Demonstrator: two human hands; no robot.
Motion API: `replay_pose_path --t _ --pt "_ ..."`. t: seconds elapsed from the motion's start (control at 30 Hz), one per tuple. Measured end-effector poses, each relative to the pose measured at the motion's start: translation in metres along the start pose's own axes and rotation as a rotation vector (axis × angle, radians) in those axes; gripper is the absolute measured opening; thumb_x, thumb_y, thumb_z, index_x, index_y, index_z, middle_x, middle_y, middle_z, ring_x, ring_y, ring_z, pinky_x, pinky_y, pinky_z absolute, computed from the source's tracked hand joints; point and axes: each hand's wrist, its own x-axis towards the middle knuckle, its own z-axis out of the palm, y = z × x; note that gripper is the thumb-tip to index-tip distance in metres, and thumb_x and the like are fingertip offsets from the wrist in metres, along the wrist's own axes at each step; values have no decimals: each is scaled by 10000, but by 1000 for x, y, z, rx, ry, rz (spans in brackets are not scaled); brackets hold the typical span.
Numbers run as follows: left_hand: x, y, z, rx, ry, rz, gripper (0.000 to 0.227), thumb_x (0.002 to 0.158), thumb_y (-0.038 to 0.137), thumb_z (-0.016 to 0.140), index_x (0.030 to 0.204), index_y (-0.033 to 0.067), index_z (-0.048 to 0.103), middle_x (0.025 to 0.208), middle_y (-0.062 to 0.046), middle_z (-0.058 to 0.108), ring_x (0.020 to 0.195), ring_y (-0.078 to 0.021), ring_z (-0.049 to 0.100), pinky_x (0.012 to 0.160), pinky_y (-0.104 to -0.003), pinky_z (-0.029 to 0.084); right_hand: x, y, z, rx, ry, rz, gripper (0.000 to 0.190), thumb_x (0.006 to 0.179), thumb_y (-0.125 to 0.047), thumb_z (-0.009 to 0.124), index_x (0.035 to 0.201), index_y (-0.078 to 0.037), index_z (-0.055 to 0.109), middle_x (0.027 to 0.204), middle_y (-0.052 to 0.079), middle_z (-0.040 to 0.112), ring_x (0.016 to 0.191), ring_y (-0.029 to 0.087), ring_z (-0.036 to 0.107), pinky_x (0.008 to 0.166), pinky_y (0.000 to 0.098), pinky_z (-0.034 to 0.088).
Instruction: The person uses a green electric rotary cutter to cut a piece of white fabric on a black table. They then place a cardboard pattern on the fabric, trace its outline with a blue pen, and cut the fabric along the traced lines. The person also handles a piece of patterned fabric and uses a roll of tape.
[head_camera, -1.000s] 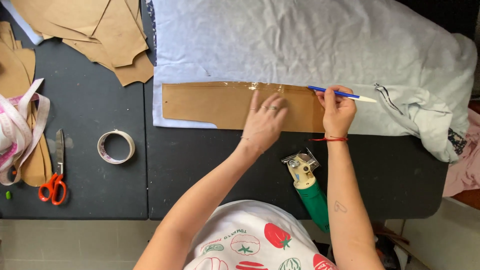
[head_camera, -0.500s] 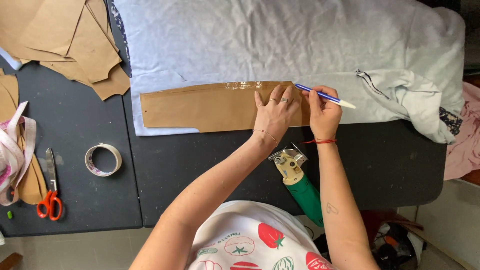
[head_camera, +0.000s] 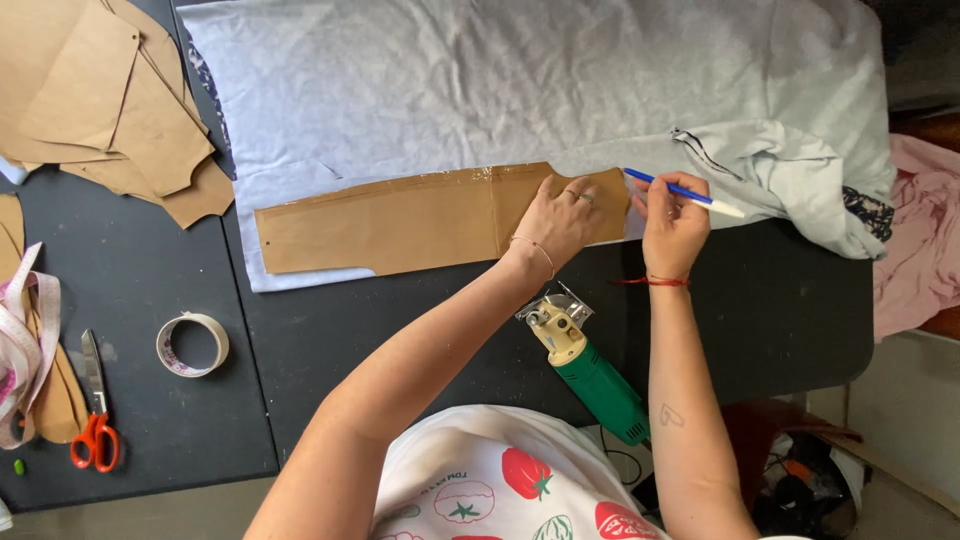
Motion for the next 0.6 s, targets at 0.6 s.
replay_pose_path --t 0.6 --pt "10 4 -28 1 -77 -36 340 857 128 389 1128 317 466 1333 16 289 1154 -242 331 787 -433 356 -39 -3 -36 -285 33 -243 63 779 28 586 796 -33 586 761 129 641 718 222 632 609 288 494"
